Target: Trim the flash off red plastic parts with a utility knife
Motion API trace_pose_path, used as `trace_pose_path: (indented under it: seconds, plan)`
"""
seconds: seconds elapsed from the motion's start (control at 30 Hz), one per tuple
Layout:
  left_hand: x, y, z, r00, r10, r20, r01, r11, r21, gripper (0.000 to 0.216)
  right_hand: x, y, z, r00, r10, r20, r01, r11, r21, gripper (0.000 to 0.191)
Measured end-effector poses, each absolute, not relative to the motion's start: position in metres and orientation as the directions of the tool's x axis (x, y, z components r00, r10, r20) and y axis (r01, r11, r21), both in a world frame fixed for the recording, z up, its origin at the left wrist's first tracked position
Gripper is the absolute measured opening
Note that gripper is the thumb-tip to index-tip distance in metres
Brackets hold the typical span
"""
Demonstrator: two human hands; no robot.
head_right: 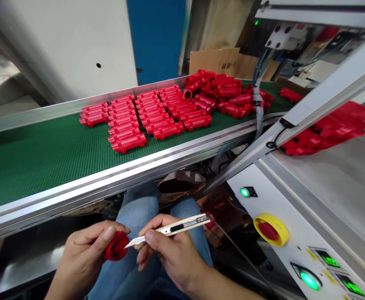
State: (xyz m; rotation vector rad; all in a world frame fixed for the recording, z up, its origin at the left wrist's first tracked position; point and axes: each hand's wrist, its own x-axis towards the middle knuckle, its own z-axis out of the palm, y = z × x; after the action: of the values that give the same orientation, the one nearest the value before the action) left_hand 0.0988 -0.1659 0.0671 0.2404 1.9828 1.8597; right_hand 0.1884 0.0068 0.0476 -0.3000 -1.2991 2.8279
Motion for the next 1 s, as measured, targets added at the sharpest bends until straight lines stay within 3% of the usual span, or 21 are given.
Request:
trace_pose_path:
  seconds: [0.17,0.23,0.27,0.33,0.4,0.57,0.73,0.8,0.87,0.93,1.0]
  plan:
    - [0.099,-0.163,0.072,-0.883,0.384,-0.269,-0.265,0.065,0.962,0.056,0.178,0.034,0.067,-0.994,0.055,-0.09,0.042,-0.578,-0.815,0.024]
    - [0.099,-0.161,0.073,-0.857,0.421,-0.298,-0.302,0.058,0.951,0.059,0.173,0.048,0.082,-0.998,0.019,0.054,-0.057,-0.336,-0.94,0.011]
    - [0.099,-0.16,0.074,-0.841,0.442,-0.311,-0.32,0.055,0.946,0.06,0.171,0.055,0.09,-0.985,-0.041,0.167,-0.162,-0.112,-0.98,0.009]
    - [0.098,-0.159,0.074,-0.809,0.486,-0.332,-0.35,0.057,0.935,0.063,0.166,0.062,0.104,-0.908,-0.24,0.343,-0.405,0.299,-0.864,0.016]
    - [0.098,-0.157,0.073,-0.776,0.523,-0.353,-0.378,0.062,0.924,0.065,0.162,0.064,0.116,-0.818,-0.438,0.374,-0.566,0.496,-0.658,0.025]
    - [0.099,-0.155,0.07,-0.707,0.568,-0.421,-0.474,0.061,0.878,0.064,0.151,0.054,0.129,-0.674,-0.665,0.32,-0.738,0.593,-0.323,0.04]
    - [0.103,-0.151,0.064,-0.688,0.527,-0.5,-0.577,0.022,0.816,0.06,0.149,0.041,0.119,-0.651,-0.684,0.33,-0.754,0.635,-0.171,0.036]
    - [0.103,-0.15,0.062,-0.698,0.516,-0.497,-0.591,-0.023,0.806,0.059,0.153,0.041,0.119,-0.655,-0.632,0.414,-0.745,0.633,-0.21,0.034]
    - [0.103,-0.15,0.061,-0.73,0.504,-0.463,-0.576,-0.087,0.813,0.057,0.16,0.043,0.123,-0.705,-0.522,0.48,-0.706,0.581,-0.404,0.028]
    - [0.102,-0.152,0.059,-0.777,0.485,-0.401,-0.529,-0.158,0.834,0.056,0.169,0.047,0.125,-0.814,-0.401,0.421,-0.574,0.442,-0.689,0.02]
    - [0.101,-0.156,0.054,-0.819,0.463,-0.339,-0.473,-0.211,0.855,0.055,0.177,0.049,0.12,-0.909,-0.328,0.255,-0.352,0.281,-0.893,0.031]
